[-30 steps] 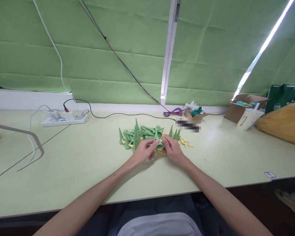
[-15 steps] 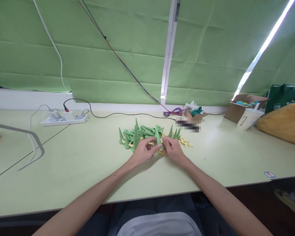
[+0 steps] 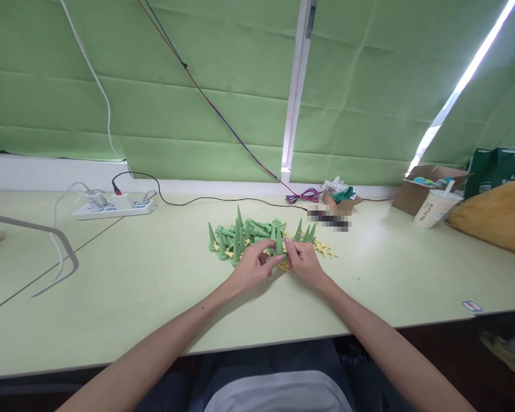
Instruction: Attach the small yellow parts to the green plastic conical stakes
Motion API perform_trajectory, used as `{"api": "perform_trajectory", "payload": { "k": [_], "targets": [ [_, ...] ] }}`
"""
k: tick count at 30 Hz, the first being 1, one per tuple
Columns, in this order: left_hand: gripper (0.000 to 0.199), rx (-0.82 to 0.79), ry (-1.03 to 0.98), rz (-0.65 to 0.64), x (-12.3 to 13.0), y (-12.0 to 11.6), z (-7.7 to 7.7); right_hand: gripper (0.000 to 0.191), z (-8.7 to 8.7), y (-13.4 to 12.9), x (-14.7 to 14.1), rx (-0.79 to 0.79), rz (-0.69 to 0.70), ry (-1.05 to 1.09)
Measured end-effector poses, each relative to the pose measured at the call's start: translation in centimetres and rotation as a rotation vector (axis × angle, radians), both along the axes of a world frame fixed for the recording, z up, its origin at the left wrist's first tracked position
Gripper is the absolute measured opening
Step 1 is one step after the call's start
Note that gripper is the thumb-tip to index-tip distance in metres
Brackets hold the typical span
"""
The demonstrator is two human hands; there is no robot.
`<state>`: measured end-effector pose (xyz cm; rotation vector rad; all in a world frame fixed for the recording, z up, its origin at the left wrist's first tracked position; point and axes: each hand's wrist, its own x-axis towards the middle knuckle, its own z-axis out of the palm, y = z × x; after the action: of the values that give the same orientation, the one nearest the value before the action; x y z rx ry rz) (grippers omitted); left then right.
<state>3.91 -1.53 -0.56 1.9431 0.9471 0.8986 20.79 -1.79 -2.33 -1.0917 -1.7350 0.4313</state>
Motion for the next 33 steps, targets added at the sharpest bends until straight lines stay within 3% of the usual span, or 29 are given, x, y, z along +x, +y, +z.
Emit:
{"api": "perform_trajectory", "payload": {
  "k": [17, 27, 33],
  "targets": [
    [0.024, 0.075, 0.036, 0.068, 0.34, 0.01, -0.03, 0.046, -0.33, 0.20, 0.09, 0.009, 0.038, -0.039],
    [0.017, 0.227, 0.068, 0.076, 0.11, 0.55, -0.80, 0.052, -0.29, 0.27, 0.06, 0.012, -0.009, -0.081],
    [0.017, 0.179, 0.048, 0.086, 0.21, 0.43, -0.65, 0.052, -0.29, 0.26, -0.07, -0.004, 0.004, -0.017]
  ]
}}
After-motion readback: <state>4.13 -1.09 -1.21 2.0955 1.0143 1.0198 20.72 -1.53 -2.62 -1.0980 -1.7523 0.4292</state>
